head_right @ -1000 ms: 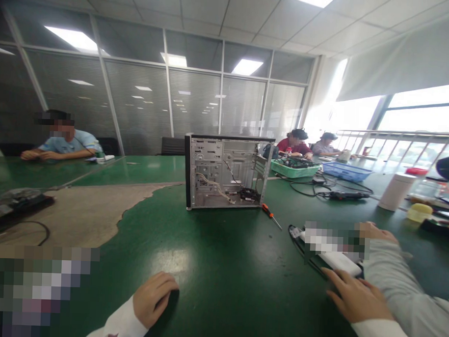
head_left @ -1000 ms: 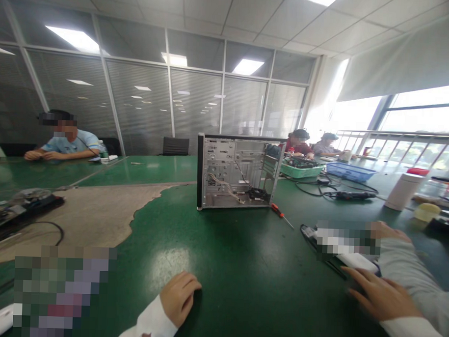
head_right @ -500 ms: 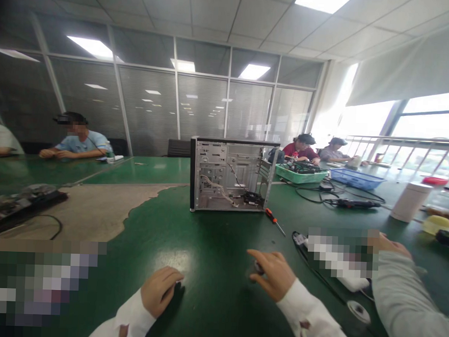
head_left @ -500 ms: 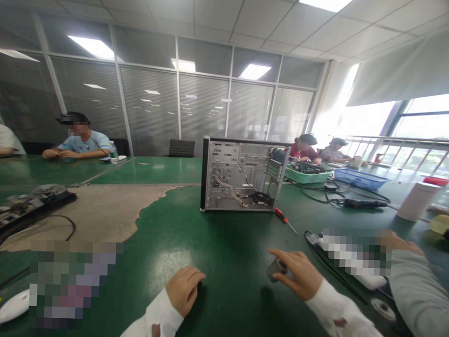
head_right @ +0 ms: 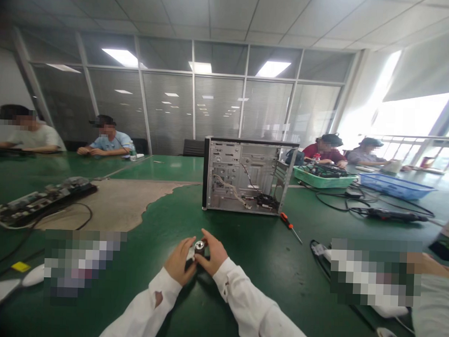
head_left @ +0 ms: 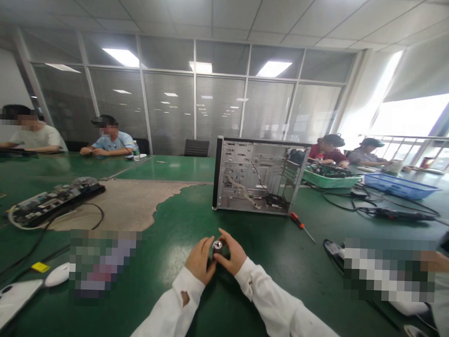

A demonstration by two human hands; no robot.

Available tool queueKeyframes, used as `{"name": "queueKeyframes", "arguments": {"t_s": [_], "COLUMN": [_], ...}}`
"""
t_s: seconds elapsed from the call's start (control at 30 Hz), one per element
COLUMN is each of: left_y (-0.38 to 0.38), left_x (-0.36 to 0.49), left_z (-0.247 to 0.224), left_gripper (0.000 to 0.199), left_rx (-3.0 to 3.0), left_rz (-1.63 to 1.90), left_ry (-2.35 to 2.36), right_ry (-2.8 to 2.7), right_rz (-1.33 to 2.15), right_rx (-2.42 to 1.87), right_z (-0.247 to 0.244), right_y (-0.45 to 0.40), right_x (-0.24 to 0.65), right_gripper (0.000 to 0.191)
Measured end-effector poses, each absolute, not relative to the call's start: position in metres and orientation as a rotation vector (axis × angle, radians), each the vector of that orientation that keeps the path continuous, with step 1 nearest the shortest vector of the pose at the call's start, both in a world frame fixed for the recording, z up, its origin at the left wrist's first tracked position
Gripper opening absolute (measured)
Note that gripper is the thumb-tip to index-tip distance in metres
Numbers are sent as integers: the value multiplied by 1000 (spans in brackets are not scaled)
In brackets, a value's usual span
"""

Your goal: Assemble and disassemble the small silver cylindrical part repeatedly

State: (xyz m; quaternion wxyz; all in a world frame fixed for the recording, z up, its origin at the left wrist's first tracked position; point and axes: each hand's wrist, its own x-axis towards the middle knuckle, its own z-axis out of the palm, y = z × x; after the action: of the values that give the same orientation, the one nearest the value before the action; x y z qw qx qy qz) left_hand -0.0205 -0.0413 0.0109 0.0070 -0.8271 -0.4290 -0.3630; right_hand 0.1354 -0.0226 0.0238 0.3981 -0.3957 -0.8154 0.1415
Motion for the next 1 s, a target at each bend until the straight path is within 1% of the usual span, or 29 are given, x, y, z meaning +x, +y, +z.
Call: {"name": "queueKeyframes", "arguments": {"t_s": [0.17,0.33,0.47,0.6,0.7,0.83,0.9,1.0], "left_y": [-23,-17,-16,-17,-16,-12,-9,-4], "left_x": [-6,-5,-7,-6,-7,-10,-11,-13], "left_z": [11,3,-1,1,4,5,4,1], "left_gripper": [55,55,47,43,45,48,49,54], "left_rx": [-2679,-2652,-2605,-2588,-2558,-2504,-2450,-2392], "left_rz": [-1074,-1219,-1299,-1399,-1606,-2106,-2357,-2602], "left_ry": [-1406,-1512,-1584,-1628,-1750,-1926,-1946,-1967], "right_ry": [-1771,-1679,-1618,-1591,-1600,-1633,-1676,-1751], "right_rz": [544,654,693,744,771,737,691,625], "right_rx": [-890,-903,-944,-951,-935,-908,-896,-876], "right_z": [8,6,2,1,2,7,11,15], "right_y": [-20,-11,-9,-9,-11,-15,-19,-23], "right_x": [145,143,144,144,144,145,145,146], "right_gripper": [47,39,31,28,28,27,30,37]}}
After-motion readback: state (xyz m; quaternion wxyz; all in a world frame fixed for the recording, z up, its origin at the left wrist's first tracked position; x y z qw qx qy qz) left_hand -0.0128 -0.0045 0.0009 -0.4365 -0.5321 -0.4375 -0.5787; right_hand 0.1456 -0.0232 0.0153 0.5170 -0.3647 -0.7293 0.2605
